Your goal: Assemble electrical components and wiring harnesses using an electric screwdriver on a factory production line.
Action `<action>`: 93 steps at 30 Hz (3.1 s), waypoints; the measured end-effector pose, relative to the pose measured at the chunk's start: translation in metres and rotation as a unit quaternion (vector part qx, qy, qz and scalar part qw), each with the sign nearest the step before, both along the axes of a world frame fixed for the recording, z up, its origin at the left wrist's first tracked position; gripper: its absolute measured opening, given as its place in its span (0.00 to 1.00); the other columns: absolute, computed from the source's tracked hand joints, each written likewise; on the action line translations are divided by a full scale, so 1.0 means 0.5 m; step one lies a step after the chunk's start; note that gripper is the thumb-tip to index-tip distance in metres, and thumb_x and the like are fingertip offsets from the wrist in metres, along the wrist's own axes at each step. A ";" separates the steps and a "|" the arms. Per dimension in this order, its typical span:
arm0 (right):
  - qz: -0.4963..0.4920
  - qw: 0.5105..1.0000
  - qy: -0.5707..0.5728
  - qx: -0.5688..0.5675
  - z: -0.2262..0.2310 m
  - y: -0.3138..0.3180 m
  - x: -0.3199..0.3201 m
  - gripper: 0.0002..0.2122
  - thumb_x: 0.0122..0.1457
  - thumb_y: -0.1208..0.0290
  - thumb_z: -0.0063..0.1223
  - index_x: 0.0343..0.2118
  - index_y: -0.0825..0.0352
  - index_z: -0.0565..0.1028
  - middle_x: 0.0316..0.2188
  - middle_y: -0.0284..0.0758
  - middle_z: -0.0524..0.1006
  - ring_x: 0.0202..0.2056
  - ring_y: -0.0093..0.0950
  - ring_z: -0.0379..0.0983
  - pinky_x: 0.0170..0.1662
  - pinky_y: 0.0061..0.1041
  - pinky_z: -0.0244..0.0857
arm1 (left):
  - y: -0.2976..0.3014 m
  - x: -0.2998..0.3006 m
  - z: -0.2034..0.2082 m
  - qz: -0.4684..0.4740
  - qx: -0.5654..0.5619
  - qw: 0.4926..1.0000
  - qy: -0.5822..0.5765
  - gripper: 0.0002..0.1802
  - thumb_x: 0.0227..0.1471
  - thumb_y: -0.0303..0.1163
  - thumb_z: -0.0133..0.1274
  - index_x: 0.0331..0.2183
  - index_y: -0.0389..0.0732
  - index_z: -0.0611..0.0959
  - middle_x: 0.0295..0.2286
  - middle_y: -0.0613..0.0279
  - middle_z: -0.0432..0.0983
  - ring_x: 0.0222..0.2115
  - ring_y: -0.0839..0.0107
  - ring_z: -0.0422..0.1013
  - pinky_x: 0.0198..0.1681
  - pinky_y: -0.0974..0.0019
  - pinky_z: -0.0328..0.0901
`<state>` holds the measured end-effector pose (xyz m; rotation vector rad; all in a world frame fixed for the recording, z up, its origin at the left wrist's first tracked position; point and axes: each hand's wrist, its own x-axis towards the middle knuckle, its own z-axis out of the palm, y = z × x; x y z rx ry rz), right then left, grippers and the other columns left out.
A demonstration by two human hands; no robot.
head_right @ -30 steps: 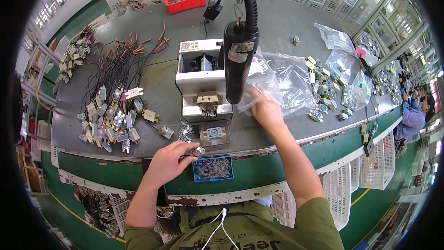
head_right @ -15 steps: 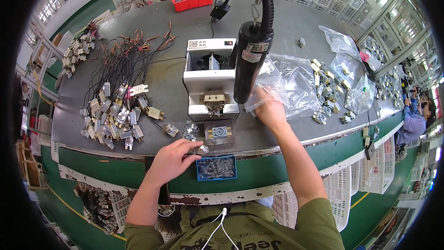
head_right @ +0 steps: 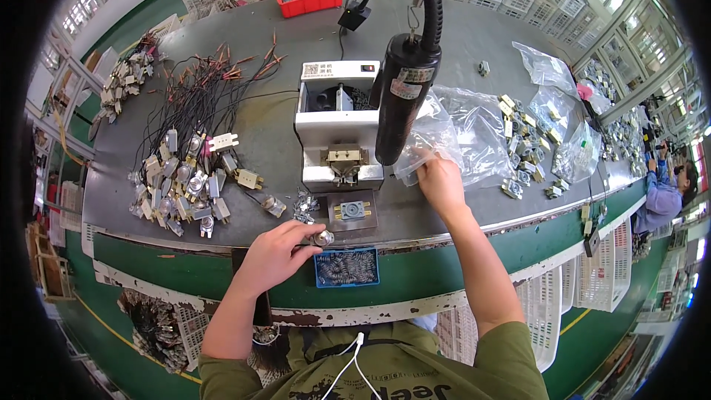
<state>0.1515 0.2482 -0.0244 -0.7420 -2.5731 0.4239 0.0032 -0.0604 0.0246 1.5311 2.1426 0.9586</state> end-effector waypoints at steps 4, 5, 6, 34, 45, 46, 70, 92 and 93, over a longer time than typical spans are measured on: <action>-0.009 1.000 -0.017 0.000 0.002 -0.003 0.001 0.06 0.55 0.71 0.57 0.34 0.65 0.79 0.27 0.46 0.78 0.30 0.46 0.76 0.35 0.41 0.69 | 0.001 -0.002 0.001 0.000 -0.004 1.000 0.004 0.18 0.49 0.35 0.63 0.44 0.45 0.83 0.34 0.61 0.78 0.28 0.64 0.75 0.33 0.64 0.70; -0.009 1.000 -0.017 0.000 0.000 -0.003 0.002 0.06 0.55 0.71 0.57 0.34 0.65 0.79 0.27 0.46 0.78 0.30 0.46 0.76 0.35 0.41 0.69 | 0.001 -0.003 -0.001 0.003 -0.002 1.000 0.003 0.18 0.49 0.35 0.63 0.44 0.45 0.83 0.34 0.61 0.79 0.28 0.63 0.75 0.33 0.64 0.70; -0.009 1.000 -0.008 -0.010 -0.003 -0.003 0.006 0.06 0.54 0.73 0.57 0.35 0.63 0.80 0.27 0.45 0.78 0.29 0.45 0.76 0.34 0.39 0.69 | 0.002 -0.003 -0.002 0.005 -0.001 1.000 0.002 0.18 0.49 0.35 0.63 0.44 0.45 0.83 0.35 0.61 0.79 0.28 0.63 0.75 0.33 0.64 0.70; 0.250 0.963 0.078 -0.060 0.143 -0.196 -0.019 0.08 0.46 0.81 0.64 0.32 0.65 0.80 0.30 0.34 0.81 0.32 0.34 0.77 0.36 0.30 0.71 | 0.008 -0.005 0.018 0.012 0.003 0.999 0.042 0.18 0.50 0.34 0.62 0.45 0.46 0.82 0.33 0.63 0.78 0.28 0.63 0.75 0.32 0.64 0.71; 0.234 0.971 0.045 -0.035 0.084 -0.201 -0.030 0.06 0.48 0.79 0.61 0.31 0.64 0.78 0.33 0.30 0.81 0.36 0.32 0.75 0.41 0.30 0.71 | -0.008 -0.007 0.005 0.005 0.006 0.999 0.036 0.18 0.51 0.36 0.61 0.45 0.46 0.82 0.34 0.63 0.77 0.31 0.61 0.75 0.33 0.63 0.71; 0.229 0.972 0.044 -0.029 0.085 -0.201 -0.031 0.06 0.48 0.79 0.61 0.31 0.64 0.78 0.34 0.30 0.81 0.37 0.32 0.75 0.41 0.30 0.70 | -0.009 -0.006 0.005 0.006 0.006 0.999 0.036 0.18 0.51 0.36 0.61 0.45 0.46 0.82 0.34 0.63 0.77 0.31 0.61 0.75 0.33 0.63 0.71; 0.194 0.904 0.067 -0.374 0.108 -0.278 0.003 0.20 0.54 0.75 0.65 0.50 0.64 0.74 0.33 0.37 0.80 0.30 0.25 0.77 0.38 0.25 0.72 | 0.015 0.010 0.042 -0.025 0.029 0.998 0.048 0.20 0.50 0.36 0.62 0.46 0.46 0.80 0.35 0.63 0.76 0.29 0.61 0.75 0.31 0.63 0.71; 0.183 0.854 0.448 -0.193 0.287 -0.132 -0.117 0.38 0.52 0.79 0.64 0.63 0.68 0.53 0.52 0.42 0.69 0.48 0.27 0.70 0.51 0.29 0.65 | 0.108 0.001 0.013 0.019 0.017 1.000 -0.012 0.19 0.52 0.34 0.61 0.47 0.45 0.81 0.37 0.60 0.76 0.30 0.62 0.76 0.34 0.62 0.71; 0.158 0.883 0.366 -0.247 0.295 -0.131 -0.113 0.36 0.51 0.81 0.64 0.61 0.68 0.54 0.50 0.40 0.71 0.46 0.25 0.71 0.48 0.26 0.67 | 0.112 0.003 0.009 0.021 -0.004 1.000 -0.002 0.19 0.52 0.35 0.60 0.47 0.46 0.81 0.38 0.60 0.76 0.31 0.61 0.76 0.35 0.61 0.71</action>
